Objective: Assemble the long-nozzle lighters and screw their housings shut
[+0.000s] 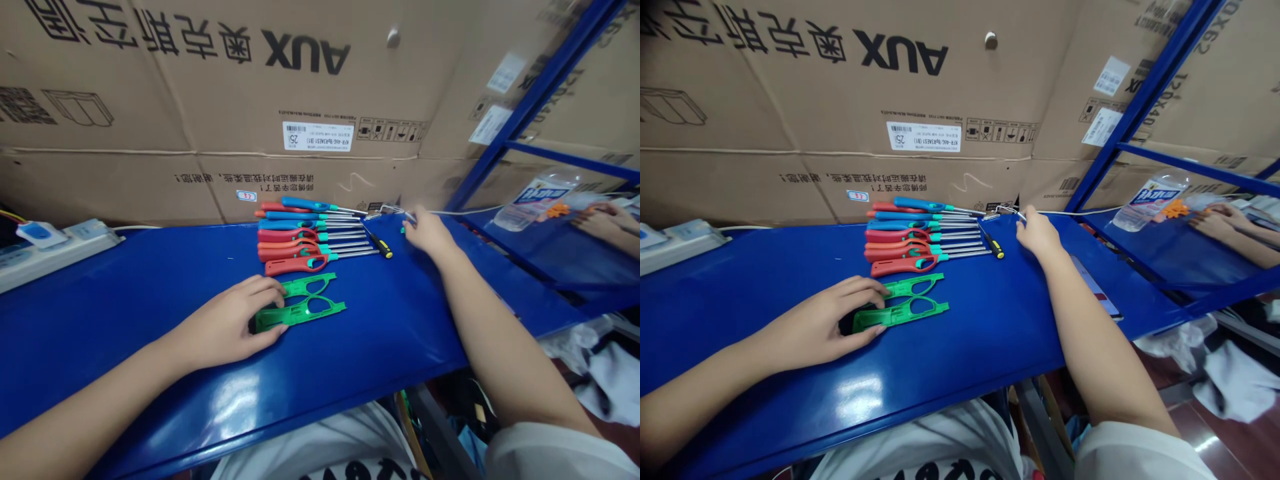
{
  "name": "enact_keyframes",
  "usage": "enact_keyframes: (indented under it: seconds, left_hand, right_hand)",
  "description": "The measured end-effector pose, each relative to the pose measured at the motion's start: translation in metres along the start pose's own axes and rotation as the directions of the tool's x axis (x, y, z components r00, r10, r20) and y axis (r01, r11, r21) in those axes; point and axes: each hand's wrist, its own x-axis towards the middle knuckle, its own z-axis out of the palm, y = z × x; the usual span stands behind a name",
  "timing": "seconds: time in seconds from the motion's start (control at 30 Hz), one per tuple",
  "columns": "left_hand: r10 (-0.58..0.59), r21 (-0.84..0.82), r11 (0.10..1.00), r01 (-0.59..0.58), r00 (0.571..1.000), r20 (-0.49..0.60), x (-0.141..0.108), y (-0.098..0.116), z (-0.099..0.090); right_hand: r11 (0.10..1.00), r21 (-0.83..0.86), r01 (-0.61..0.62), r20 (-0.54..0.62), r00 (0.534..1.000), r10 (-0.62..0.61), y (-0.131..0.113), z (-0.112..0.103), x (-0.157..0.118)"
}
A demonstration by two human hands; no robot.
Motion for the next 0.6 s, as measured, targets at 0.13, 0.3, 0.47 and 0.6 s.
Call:
enact_keyframes:
  seconds: [0.13, 0.3, 0.47, 0.6]
  left_hand:
    - [-0.012, 0.050, 0.999, 0.010, 0.999, 0.040, -0.001, -0.005, -0.011]
    - [-0.039, 0.111, 0.993, 0.032, 0.998, 0.059, -0.002, -0.012, -0.018]
    - [-0.060, 0.136, 0.989, 0.055, 0.998, 0.032, -0.002, -0.008, -0.019]
    - [-0.092, 0.099, 0.990, 0.101, 0.992, -0.088, -0.001, 0.002, -0.013]
  right_hand:
    - [0.981, 0.111, 0.161, -0.090, 0.984, -0.152, -0.011, -0.004, -0.007]
    - [0.872, 0.227, 0.434, -0.131, 0.901, -0.414, -0.039, -0.013, -0.031]
    - [0.691, 0.272, 0.670, -0.086, 0.732, -0.676, -0.070, -0.013, -0.068]
    - [0.449, 0.280, 0.849, -0.141, 0.499, -0.855, -0.087, -0.012, -0.095]
